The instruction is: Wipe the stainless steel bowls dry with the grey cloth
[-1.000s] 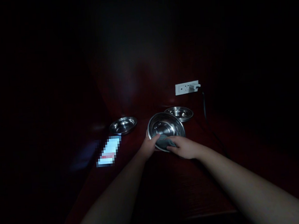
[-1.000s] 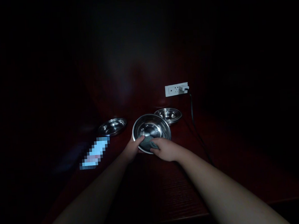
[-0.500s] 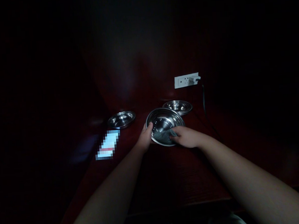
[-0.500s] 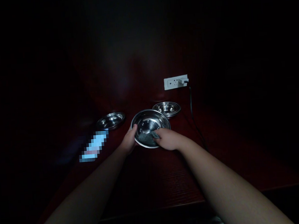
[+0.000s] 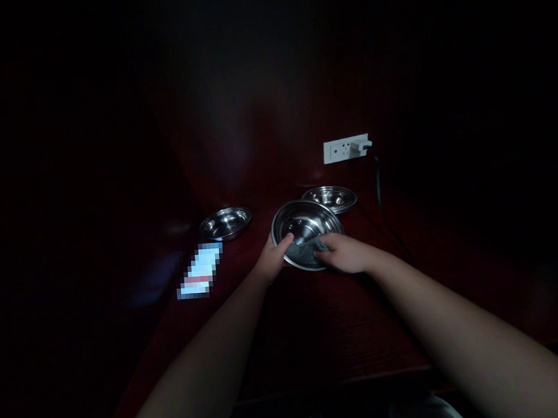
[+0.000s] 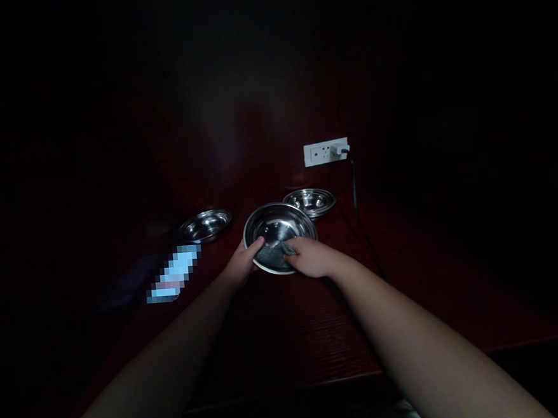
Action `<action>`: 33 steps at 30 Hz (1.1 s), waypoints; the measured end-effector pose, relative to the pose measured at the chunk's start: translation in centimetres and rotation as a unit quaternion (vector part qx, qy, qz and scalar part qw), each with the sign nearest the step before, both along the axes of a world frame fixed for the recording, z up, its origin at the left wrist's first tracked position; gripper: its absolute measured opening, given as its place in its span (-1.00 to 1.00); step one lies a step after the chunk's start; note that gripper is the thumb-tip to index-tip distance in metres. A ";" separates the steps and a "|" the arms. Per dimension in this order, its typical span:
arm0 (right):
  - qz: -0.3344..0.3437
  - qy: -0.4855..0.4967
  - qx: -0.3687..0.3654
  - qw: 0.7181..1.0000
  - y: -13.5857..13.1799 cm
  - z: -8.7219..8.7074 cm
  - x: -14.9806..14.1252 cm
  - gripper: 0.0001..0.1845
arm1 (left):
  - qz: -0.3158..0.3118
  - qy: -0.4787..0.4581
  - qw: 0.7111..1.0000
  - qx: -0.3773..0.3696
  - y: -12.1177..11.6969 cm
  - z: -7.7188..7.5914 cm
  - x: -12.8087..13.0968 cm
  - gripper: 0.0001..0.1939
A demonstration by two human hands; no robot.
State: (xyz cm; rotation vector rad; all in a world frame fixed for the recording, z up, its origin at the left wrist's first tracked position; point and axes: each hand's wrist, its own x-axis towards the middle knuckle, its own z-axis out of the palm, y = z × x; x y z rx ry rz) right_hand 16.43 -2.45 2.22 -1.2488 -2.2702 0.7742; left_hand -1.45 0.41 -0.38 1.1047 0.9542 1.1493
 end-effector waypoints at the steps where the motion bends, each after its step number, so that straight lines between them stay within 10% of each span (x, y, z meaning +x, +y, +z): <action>1: 0.000 0.000 0.000 1.000 0.0 0.0 0.0 -0.79 | 0.001 -0.002 1.000 0.001 0.0 0.0 0.0 -0.43; 33: -0.010 0.005 0.001 1.000 -0.2 0.1 -0.2 -0.80 | 0.002 -0.014 0.999 0.034 0.3 -0.2 0.1 -0.51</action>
